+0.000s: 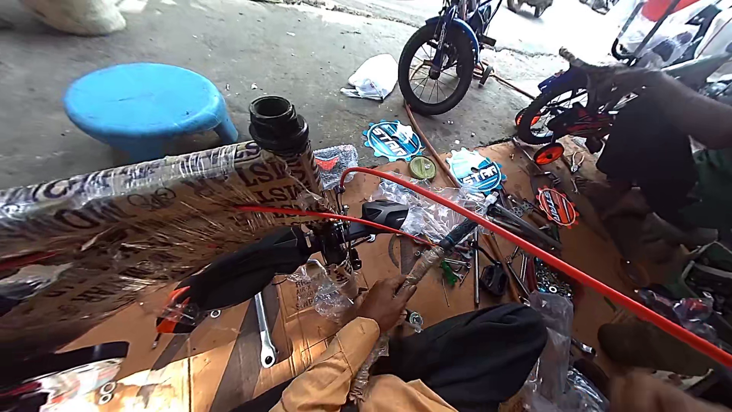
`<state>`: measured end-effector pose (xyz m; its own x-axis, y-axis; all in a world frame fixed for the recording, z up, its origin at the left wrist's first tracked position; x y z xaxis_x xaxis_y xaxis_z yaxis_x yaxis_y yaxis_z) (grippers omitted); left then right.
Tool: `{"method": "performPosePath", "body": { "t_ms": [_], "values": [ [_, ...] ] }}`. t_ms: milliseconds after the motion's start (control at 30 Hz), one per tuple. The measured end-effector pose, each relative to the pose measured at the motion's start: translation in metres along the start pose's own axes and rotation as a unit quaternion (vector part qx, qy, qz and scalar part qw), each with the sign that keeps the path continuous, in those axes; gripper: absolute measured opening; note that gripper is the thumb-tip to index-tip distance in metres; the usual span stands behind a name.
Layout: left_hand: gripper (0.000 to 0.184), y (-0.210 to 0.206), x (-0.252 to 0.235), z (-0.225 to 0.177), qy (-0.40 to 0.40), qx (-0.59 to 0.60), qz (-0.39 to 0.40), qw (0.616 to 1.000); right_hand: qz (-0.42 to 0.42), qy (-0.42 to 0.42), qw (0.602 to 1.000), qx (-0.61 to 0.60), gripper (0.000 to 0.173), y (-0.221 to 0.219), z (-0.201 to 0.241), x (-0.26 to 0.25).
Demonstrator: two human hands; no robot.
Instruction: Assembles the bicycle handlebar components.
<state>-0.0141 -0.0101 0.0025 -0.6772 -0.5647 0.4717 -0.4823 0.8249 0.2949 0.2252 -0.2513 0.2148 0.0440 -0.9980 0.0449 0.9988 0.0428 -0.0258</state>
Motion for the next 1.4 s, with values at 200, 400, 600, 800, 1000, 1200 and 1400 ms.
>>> {"method": "performPosePath", "body": {
  "t_ms": [200, 400, 600, 800, 1000, 1200, 1400],
  "values": [
    [0.053, 0.0, 0.003, -0.011, 0.042, -0.029, 0.055, 0.997, -0.2, -0.212, 0.956, 0.028, 0.031, -0.026, -0.118, -0.05],
    [0.049, 0.004, 0.02, -0.011, 0.08, -0.072, 0.037, 0.994, -0.107, -0.302, 0.939, -0.127, 0.026, -0.111, -0.199, -0.075],
    [0.043, 0.009, 0.039, -0.032, -0.028, 0.076, -0.012, 0.997, 0.018, -0.268, 0.913, -0.308, 0.058, -0.104, -0.18, -0.078],
    [0.044, 0.016, 0.054, -0.093, -0.178, 0.046, -0.091, 0.979, -0.222, -0.069, 0.943, -0.237, 0.011, -0.13, -0.136, -0.112],
    [0.037, 0.029, 0.063, -0.116, -0.336, 0.157, -0.129, 0.92, -0.208, 0.127, 0.967, -0.067, 0.01, -0.116, -0.118, -0.116],
    [0.031, 0.04, 0.06, -0.097, -0.436, 0.307, -0.039, 0.845, -0.189, 0.115, 0.975, -0.031, 0.039, -0.122, -0.077, -0.116],
    [0.036, 0.057, 0.084, -0.107, -0.462, 0.245, -0.135, 0.841, -0.237, 0.257, 0.936, 0.031, 0.035, -0.164, -0.07, -0.13]
  ]
}}
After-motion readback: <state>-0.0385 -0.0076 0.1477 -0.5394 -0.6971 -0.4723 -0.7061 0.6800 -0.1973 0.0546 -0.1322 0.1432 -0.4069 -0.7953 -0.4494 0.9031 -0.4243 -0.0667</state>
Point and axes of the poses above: each hand's wrist, its own x-axis away from the middle knuckle, its own y-axis out of the back of the hand, z = x × y, the point moved 1 cm from there along -x, towards the middle knuckle, and after that the axes turned 4 degrees about z, right-handed, at the moved point
